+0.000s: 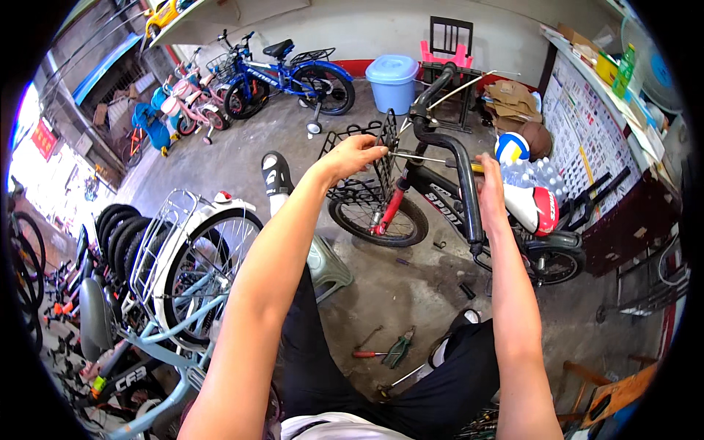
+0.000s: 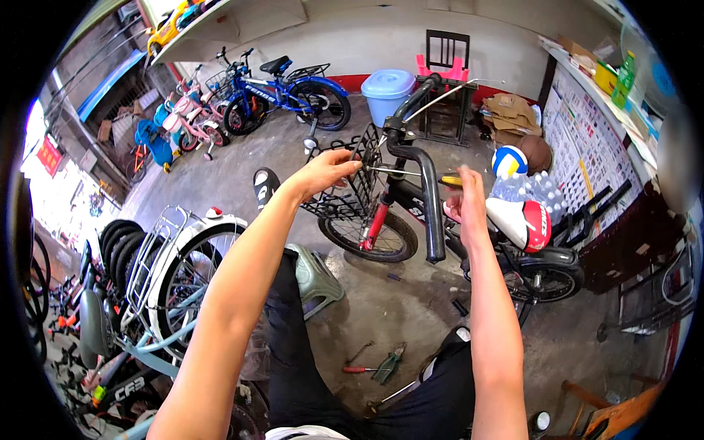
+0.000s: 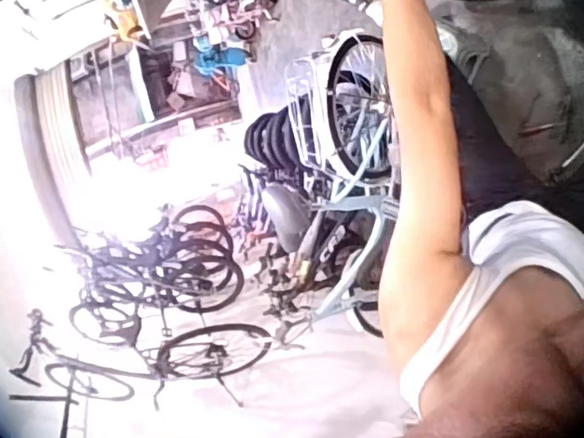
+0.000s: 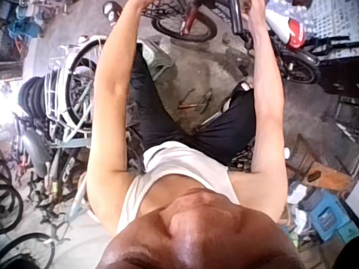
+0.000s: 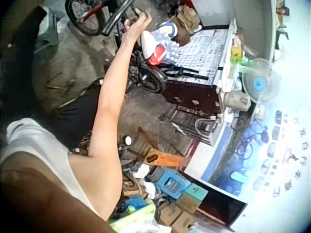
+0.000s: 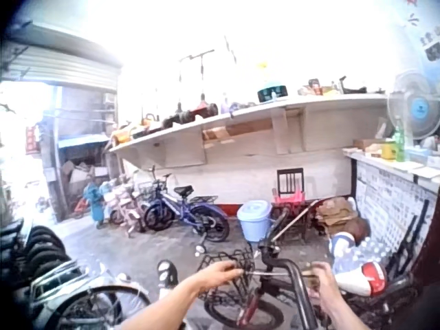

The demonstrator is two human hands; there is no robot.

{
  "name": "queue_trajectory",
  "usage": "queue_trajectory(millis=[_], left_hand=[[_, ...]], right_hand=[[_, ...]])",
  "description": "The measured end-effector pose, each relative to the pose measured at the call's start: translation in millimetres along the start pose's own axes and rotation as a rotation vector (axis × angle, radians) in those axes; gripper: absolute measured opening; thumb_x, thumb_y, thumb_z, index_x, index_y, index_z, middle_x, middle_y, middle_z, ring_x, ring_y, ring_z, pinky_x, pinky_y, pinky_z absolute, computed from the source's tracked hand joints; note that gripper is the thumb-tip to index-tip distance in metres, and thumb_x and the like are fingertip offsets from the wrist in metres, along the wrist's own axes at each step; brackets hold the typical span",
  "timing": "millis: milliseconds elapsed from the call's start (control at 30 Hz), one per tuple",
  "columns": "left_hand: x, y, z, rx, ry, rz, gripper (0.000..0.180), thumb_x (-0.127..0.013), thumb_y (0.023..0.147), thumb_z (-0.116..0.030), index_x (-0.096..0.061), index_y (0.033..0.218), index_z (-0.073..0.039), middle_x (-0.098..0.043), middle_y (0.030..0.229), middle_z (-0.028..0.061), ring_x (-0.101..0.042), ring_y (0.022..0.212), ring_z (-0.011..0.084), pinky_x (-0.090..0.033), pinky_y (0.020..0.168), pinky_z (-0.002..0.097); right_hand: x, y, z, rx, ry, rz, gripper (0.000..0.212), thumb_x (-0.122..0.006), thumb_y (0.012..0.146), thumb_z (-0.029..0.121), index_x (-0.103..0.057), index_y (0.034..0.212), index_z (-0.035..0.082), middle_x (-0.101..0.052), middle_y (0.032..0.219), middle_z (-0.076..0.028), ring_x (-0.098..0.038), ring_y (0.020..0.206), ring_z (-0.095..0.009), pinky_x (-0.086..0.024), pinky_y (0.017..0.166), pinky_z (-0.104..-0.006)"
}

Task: The person removes a black basket from a bicycle's handlebars using a screwdriver and pliers, then picks up a small metal part to examine it before flipping the bike over.

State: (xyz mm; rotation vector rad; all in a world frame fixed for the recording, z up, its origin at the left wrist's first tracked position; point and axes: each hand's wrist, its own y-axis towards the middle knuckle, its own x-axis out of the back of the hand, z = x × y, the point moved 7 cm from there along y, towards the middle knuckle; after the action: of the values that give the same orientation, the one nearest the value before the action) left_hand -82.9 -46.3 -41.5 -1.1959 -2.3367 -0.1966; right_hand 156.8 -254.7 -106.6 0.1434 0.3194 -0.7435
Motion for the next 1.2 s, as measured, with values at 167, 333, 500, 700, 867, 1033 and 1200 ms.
queue_trajectory(millis=[167, 333, 500, 700, 867, 1033, 1200], left_hand=[[-1, 2, 4, 0.011, -0.011, -0.002, 0.041, -0.068, 0.101, -0.038, -0.068, 0.126, -0.004, -0.067, 0.101, -0.0005, -0.06, 0.091, 0.0096, -0.052, 0.08, 0.0287], [2, -1, 10, -0.016, -0.095, -0.059, 0.045, -0.071, 0.098, -0.039, -0.07, 0.123, -0.001, -0.069, 0.1, 0.0017, -0.059, 0.087, 0.0113, -0.05, 0.077, 0.0299], [0, 2, 8, -0.016, -0.077, -0.041, 0.043, -0.069, 0.1, -0.039, -0.07, 0.125, -0.003, -0.068, 0.101, 0.0001, -0.059, 0.09, 0.01, -0.051, 0.079, 0.0293], [-2, 2, 11, -0.001, -0.051, -0.032, 0.044, -0.067, 0.103, -0.037, -0.067, 0.133, -0.005, -0.065, 0.103, -0.0022, -0.059, 0.096, 0.0086, -0.052, 0.084, 0.0289], [-1, -3, 9, 0.006, -0.038, -0.049, 0.044, -0.066, 0.103, -0.039, -0.067, 0.133, -0.006, -0.065, 0.106, -0.0019, -0.059, 0.099, 0.0092, -0.052, 0.087, 0.03], [-2, -4, 7, 0.008, -0.066, -0.06, 0.046, -0.066, 0.102, -0.041, -0.067, 0.131, -0.006, -0.067, 0.11, -0.0002, -0.06, 0.099, 0.0105, -0.052, 0.087, 0.0305], [-2, -4, 10, -0.032, -0.084, -0.086, 0.048, -0.069, 0.1, -0.041, -0.069, 0.13, -0.003, -0.071, 0.112, 0.0037, -0.063, 0.098, 0.0126, -0.051, 0.085, 0.0309]], right_hand=[[7, 3, -10, 0.049, -0.063, 0.1, 0.044, -0.056, 0.104, 0.041, -0.055, 0.138, 0.013, -0.056, 0.079, 0.001, -0.048, 0.06, -0.005, -0.036, 0.052, -0.0215], [0, -6, -6, -0.05, -0.044, 0.014, 0.046, -0.06, 0.104, 0.046, -0.051, 0.135, 0.013, -0.048, 0.077, 0.003, -0.042, 0.059, -0.005, -0.038, 0.055, -0.0217], [-8, -8, 2, 0.09, -0.022, 0.021, 0.042, -0.059, 0.105, 0.048, -0.052, 0.129, 0.015, -0.048, 0.073, 0.003, -0.04, 0.056, -0.004, -0.032, 0.051, -0.0215], [4, 2, -1, -0.035, -0.097, 0.085, 0.038, -0.054, 0.105, 0.043, -0.054, 0.13, 0.015, -0.046, 0.073, 0.003, -0.04, 0.057, -0.006, -0.03, 0.049, -0.0217], [-11, -4, 5, 0.081, 0.035, -0.112, 0.034, -0.054, 0.107, 0.044, -0.06, 0.12, 0.013, -0.046, 0.077, 0.004, -0.037, 0.056, -0.004, -0.028, 0.046, -0.0227], [4, 10, -6, 0.059, -0.1, 0.032, 0.038, -0.052, 0.108, 0.043, -0.056, 0.131, 0.014, -0.05, 0.083, 0.002, -0.043, 0.058, -0.005, -0.03, 0.047, -0.0218], [-7, -1, 3, 0.036, 0.043, -0.025, 0.037, -0.049, 0.109, 0.041, -0.057, 0.134, 0.013, -0.049, 0.077, 0.004, -0.039, 0.055, -0.004, -0.029, 0.048, -0.022]])
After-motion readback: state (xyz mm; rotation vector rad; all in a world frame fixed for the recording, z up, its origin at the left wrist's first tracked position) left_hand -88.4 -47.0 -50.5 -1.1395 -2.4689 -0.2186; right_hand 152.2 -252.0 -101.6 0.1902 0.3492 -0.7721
